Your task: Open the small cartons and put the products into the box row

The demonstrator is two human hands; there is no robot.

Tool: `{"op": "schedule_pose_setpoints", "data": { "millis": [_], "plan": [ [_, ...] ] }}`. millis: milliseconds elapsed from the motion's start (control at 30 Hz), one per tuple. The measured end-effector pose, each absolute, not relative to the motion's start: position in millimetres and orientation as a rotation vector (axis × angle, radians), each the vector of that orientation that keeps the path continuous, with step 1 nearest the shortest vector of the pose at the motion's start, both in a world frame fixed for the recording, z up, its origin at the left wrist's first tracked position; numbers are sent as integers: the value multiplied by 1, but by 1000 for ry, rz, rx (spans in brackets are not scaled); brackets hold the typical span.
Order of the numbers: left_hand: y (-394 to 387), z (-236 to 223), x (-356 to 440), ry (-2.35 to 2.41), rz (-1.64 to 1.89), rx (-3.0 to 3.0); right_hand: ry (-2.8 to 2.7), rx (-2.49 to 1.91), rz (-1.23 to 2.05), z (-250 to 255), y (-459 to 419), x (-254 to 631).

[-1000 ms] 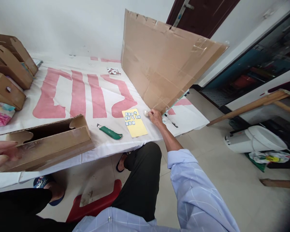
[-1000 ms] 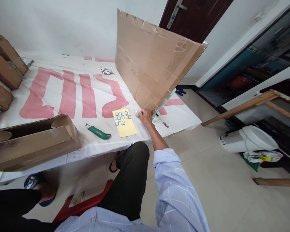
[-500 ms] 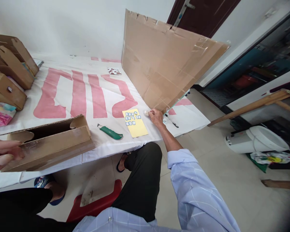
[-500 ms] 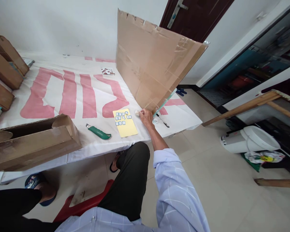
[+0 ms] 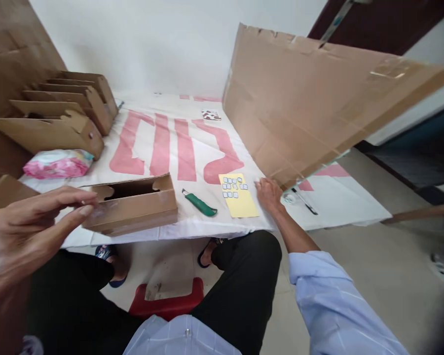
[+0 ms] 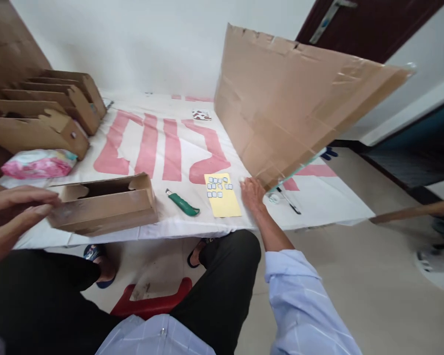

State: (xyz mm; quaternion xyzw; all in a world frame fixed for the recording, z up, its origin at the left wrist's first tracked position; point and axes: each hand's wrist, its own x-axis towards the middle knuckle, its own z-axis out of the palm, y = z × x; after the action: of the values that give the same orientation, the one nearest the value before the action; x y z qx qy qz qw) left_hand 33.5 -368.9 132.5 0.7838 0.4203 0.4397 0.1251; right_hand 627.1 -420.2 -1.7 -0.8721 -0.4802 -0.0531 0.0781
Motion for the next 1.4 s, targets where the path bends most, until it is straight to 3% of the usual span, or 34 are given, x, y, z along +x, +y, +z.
{"op": "schedule_pose_setpoints", "data": {
  "millis": [200,633,733,867,967,1400],
  "plan": [
    [-358,123,37,1068,1247,2576,-1489,-2683,-234,-8,-418,637],
    [-353,93,14,1205,980,2167,-1333,-2415,-174,36,-420,590],
    [-349,90,16,1224,996,2118,-1544,-2154,-127,60,-406,536],
    [-345,89,21,1230,1001,2027,-1931,-1259,45,92,-390,435],
    [-346,90,25,1229,1020,1980,-2113,-1067,51,105,-384,376],
    [-351,81,31,1168,1119,1944,-1997,-1149,87,83,-387,348]
  ]
}}
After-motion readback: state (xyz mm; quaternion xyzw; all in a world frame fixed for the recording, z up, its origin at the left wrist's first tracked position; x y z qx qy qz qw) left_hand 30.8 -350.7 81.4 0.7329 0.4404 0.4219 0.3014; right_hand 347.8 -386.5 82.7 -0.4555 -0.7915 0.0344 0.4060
